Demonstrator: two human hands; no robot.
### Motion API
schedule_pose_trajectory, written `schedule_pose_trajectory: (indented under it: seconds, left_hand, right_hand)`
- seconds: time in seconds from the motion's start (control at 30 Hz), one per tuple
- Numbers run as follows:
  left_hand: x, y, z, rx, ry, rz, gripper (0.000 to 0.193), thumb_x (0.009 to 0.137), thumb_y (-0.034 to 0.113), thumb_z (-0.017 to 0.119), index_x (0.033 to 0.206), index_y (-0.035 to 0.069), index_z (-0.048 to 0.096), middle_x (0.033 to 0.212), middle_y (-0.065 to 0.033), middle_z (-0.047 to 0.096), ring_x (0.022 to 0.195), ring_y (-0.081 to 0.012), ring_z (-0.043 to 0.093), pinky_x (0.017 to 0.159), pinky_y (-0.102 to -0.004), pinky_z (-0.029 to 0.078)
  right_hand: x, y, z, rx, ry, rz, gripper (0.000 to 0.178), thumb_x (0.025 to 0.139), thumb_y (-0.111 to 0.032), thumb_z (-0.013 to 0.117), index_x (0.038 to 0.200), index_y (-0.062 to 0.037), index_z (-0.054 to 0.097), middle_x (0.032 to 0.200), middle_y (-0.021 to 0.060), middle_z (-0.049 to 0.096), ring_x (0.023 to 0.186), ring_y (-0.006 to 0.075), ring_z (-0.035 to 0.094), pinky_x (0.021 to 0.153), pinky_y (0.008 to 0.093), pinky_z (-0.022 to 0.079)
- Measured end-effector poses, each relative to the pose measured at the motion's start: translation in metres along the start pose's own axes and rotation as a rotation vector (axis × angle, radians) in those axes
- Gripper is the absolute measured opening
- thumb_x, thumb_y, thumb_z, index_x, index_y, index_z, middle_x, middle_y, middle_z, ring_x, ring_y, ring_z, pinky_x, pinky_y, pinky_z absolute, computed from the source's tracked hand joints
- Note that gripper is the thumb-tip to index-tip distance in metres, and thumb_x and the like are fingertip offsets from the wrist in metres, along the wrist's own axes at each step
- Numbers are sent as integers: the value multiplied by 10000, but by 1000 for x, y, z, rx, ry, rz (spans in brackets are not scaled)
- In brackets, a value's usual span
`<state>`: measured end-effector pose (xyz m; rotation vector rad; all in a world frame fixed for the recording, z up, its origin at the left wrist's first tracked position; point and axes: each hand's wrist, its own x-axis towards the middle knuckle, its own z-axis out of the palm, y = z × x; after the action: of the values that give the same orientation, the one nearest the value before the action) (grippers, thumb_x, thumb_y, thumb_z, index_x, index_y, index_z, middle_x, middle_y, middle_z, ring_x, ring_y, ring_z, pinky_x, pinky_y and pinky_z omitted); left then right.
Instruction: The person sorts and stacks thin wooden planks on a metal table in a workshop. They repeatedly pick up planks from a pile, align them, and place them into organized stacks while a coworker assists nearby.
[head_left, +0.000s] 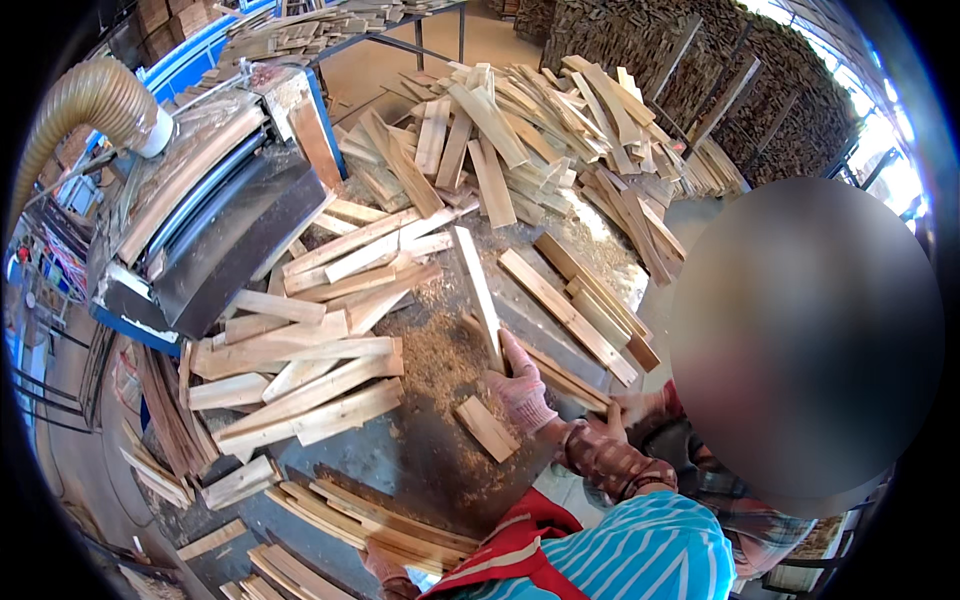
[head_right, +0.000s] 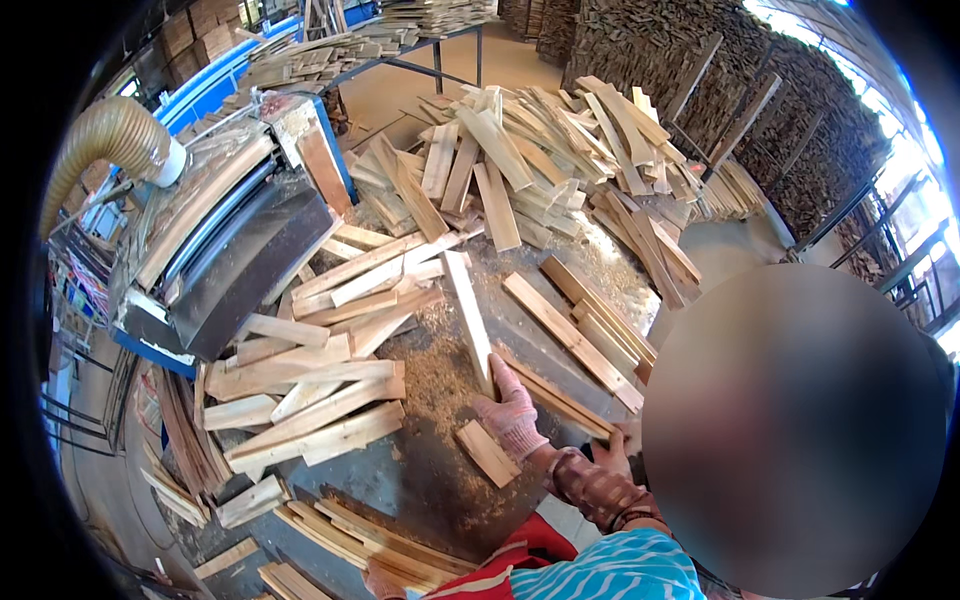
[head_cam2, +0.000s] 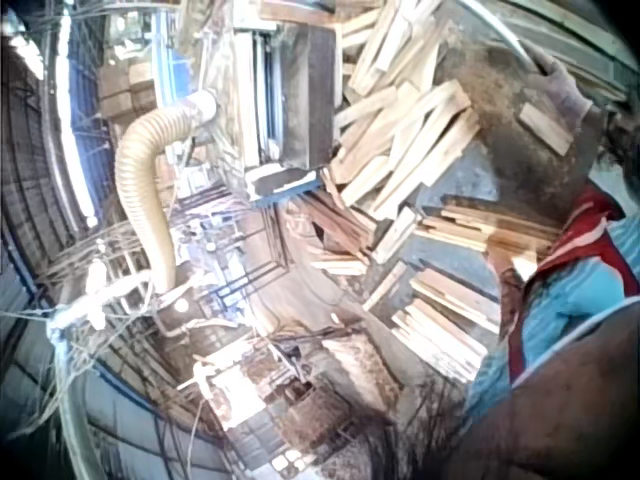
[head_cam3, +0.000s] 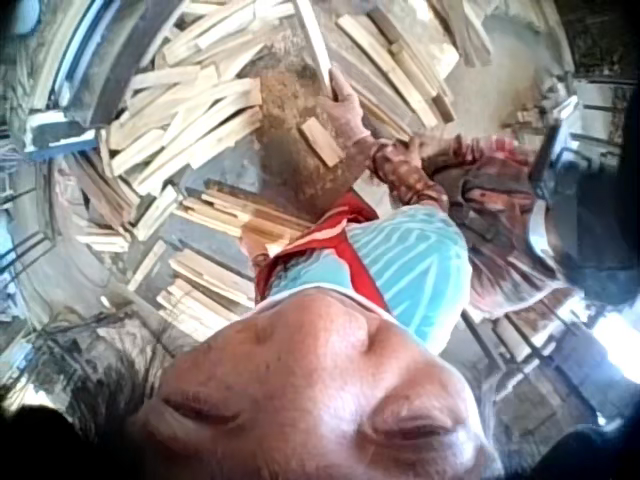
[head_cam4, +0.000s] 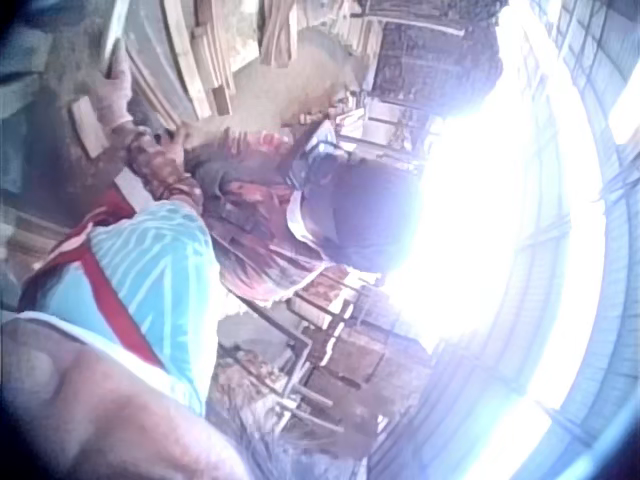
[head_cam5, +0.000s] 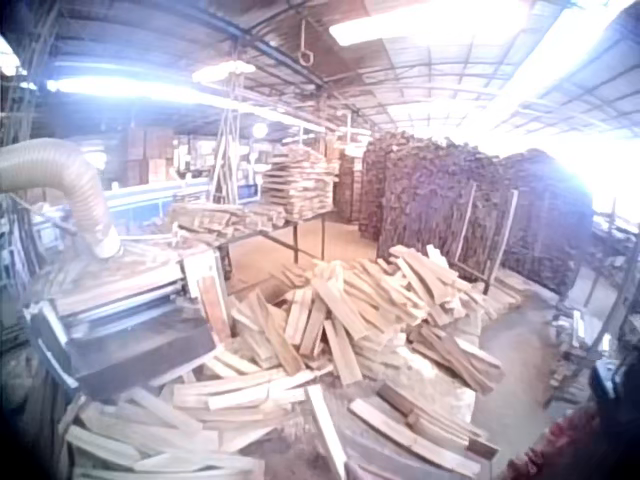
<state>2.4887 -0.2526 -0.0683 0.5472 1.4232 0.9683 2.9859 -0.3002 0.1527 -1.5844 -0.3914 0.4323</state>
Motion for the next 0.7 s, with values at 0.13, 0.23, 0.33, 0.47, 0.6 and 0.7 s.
schedule_pose_trajectory:
  seconds: [0.13, 0.23, 0.33, 0.47, 0.6, 0.7]
  left_hand:
    - [3, 8, -3, 121, 136, -151, 460, 969, 215, 595, 1387, 46, 505, 1213, -175, 644, 933, -326, 667, 760, -466, 579]
    - [8, 1, -13, 101, 143, -96, 407, 968, 214, 603, 1326, 36, 530, 1152, -157, 658, 921, -312, 664, 755, -462, 574]
    - [3, -1, -21, 64, 85, -43, 353, 969, 210, 603, 1269, 31, 556, 1110, -138, 664, 907, -298, 659, 747, -460, 565]
    - [11, -2, -19, 129, 124, 1, 321, 966, 185, 593, 1244, 26, 580, 1096, -122, 669, 907, -288, 661, 750, -444, 562]
    - [8, 0, -16, 124, 105, -32, 338, 958, 182, 591, 1258, 26, 587, 1110, -126, 674, 922, -293, 668, 767, -429, 570]
    - [-12, 24, 17, 117, 88, -118, 394, 961, 204, 592, 1309, 22, 560, 1152, -141, 662, 962, -307, 661, 803, -434, 567]
  right_hand:
    - [39, 2, -6, -83, 91, 51, 747, 822, -35, 677, 1520, -54, 409, 1260, 128, 626, 970, 204, 641, 832, 305, 536]
    - [114, -43, 4, -483, 110, 8, 589, 843, -144, 633, 1403, -47, 479, 1098, 178, 636, 987, 305, 648, 811, 418, 551]
    - [231, -87, 17, -486, 158, -189, 608, 841, -228, 689, 1357, -4, 458, 1332, 285, 501, 1050, 386, 647, 864, 495, 549]
    - [289, -121, 64, -947, -30, -431, 532, 906, -387, 652, 1306, -48, 564, 1267, 253, 600, 1058, 390, 662, 931, 494, 537]
    - [190, -65, 137, -977, -726, -228, 430, 932, -408, 617, 1210, -84, 667, 1117, 191, 706, 1006, 325, 690, 866, 474, 561]
    - [36, 35, 132, -928, -1058, -216, 475, 924, -454, 582, 1170, -56, 663, 1116, 202, 701, 1029, 365, 670, 898, 460, 543]
